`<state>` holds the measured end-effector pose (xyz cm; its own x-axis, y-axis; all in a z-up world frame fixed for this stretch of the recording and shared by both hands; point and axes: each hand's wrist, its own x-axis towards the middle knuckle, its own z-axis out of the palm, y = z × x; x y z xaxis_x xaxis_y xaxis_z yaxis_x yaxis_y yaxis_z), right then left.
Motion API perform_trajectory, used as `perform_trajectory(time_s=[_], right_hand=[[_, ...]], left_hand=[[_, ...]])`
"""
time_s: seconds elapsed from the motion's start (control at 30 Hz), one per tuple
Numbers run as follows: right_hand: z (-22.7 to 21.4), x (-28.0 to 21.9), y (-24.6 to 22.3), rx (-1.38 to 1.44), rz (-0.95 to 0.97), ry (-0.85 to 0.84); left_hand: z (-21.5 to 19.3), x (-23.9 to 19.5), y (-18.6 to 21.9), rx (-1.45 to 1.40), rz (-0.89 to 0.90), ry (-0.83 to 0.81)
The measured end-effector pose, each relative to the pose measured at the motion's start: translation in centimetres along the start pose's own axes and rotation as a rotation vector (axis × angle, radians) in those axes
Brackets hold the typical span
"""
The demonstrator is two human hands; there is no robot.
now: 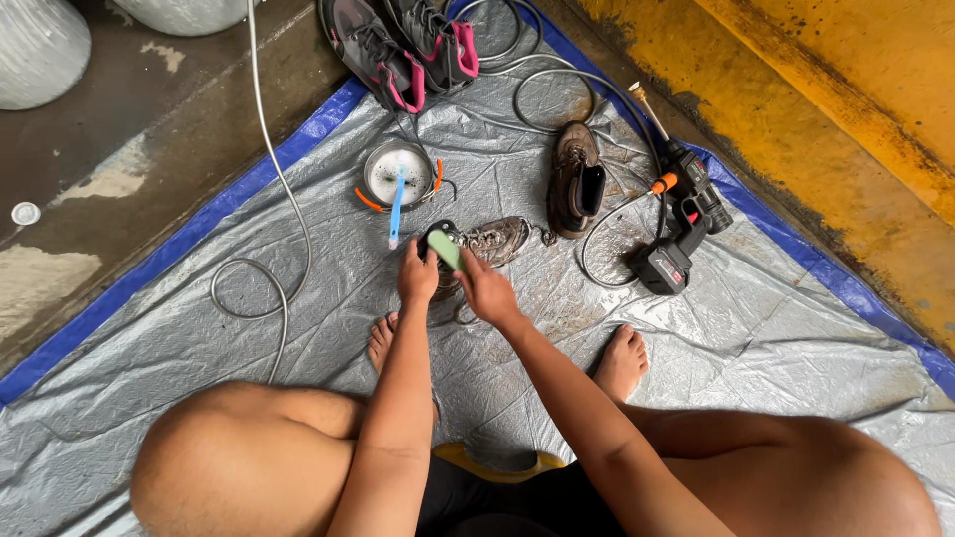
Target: The person scrubs a brown hiking boot with a green brush, focusing on the laces and upper fabric. They rotate the boot to clean different sides while sitting on a tarp.
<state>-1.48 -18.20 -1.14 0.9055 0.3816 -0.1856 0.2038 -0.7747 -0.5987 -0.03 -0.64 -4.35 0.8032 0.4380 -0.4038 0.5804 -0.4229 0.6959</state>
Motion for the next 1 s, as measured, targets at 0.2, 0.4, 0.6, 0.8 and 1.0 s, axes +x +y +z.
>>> perform_trajectory(time_s=[0.2, 0.4, 0.6, 0.8, 1.0], right_hand=[[-1.0, 0.7, -0.7, 0.071, 0.163, 0.047], [-2.9, 0.6, -3.3, -0.098, -0.155, -0.02], [-1.3, 2.8, -3.3, -0.122, -0.076, 0.013], [-3.6, 2.4, -3.5, -0.122, 0.031, 0.054], [-0.7, 3.0, -1.6, -0.024, -0.007, 0.048]], left_hand=[[-3.0, -4.4, 2.7, -0.227, 0.144, -0.032], [1.8, -0.5, -4.0, -0.37, 0.117, 0.112], [1.4, -0.8, -2.4, -0.563, 0.033, 0.149], [2.5, 0.0, -3.6, -0.479, 0.04, 0.135], [1.5, 0.0, -3.1, -0.514, 0.027, 0.14]])
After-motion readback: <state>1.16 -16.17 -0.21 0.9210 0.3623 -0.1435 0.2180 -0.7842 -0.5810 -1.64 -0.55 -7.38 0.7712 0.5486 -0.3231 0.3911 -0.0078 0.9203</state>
